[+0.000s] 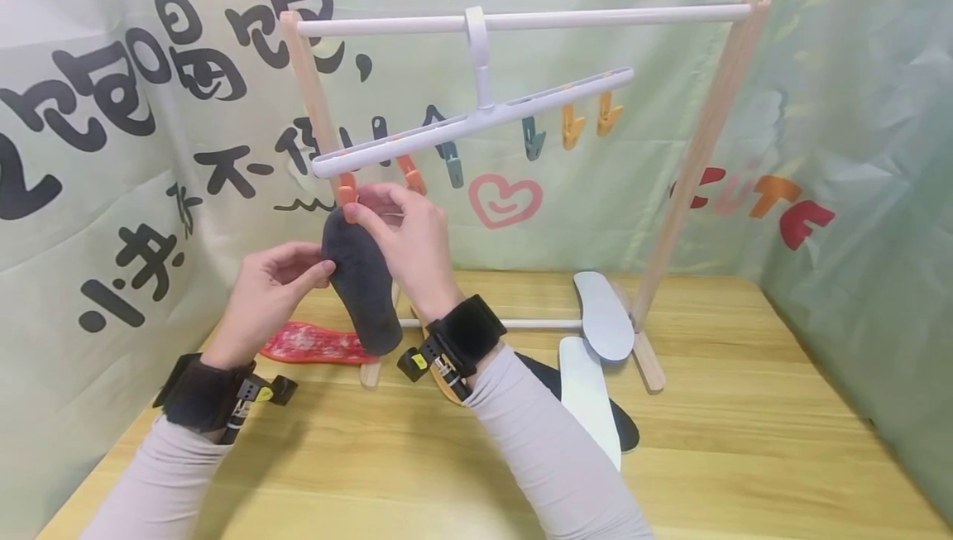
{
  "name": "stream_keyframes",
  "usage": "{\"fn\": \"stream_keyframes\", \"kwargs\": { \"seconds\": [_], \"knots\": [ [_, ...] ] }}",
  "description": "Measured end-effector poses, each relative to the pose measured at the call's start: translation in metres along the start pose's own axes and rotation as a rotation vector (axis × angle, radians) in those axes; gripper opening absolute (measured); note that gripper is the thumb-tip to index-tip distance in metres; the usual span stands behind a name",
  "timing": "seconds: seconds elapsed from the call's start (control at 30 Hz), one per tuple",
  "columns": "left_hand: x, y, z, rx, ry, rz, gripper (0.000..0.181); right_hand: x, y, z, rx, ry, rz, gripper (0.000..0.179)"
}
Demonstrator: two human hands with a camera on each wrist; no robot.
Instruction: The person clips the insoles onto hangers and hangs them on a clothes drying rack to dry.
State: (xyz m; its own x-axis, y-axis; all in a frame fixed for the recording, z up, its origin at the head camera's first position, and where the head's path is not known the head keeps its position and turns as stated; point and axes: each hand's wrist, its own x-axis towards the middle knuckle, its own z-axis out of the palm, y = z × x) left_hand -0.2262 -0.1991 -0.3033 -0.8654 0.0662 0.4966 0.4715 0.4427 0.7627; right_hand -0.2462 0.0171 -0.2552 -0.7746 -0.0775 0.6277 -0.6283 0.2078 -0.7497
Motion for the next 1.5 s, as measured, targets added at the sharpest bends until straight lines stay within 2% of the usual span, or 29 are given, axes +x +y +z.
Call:
{"fn": "stream_keyframes", "kwargs": {
  "seconds": [0.23, 0.6, 0.97, 1.27, 1.5],
  "knots": [
    [-0.001, 0.0, -0.002, -0.021, 0.001, 0.007, 0.023, -0.005, 0.004, 0.0, -0.038, 0.002, -0.015, 0.03],
    [-0.004, -0.002, -0.002, -0.021, -0.005, 0.016, 0.023, -0.014, 0.011, -0.002, -0.043, 0.006, 0.01, 0.031],
    [-0.007, -0.004, -0.002, -0.019, -0.01, 0.008, 0.022, -0.021, 0.02, -0.003, -0.029, 0.049, -0.014, 0.027],
    [-0.009, -0.002, -0.002, -0.016, -0.009, 0.005, 0.022, -0.024, 0.024, -0.005, -0.047, 0.084, -0.029, 0.017],
    [-0.01, -0.003, -0.004, -0.033, -0.02, 0.014, 0.019, -0.028, 0.026, -0.002, -0.048, 0.061, -0.036, 0.017]
  ]
}}
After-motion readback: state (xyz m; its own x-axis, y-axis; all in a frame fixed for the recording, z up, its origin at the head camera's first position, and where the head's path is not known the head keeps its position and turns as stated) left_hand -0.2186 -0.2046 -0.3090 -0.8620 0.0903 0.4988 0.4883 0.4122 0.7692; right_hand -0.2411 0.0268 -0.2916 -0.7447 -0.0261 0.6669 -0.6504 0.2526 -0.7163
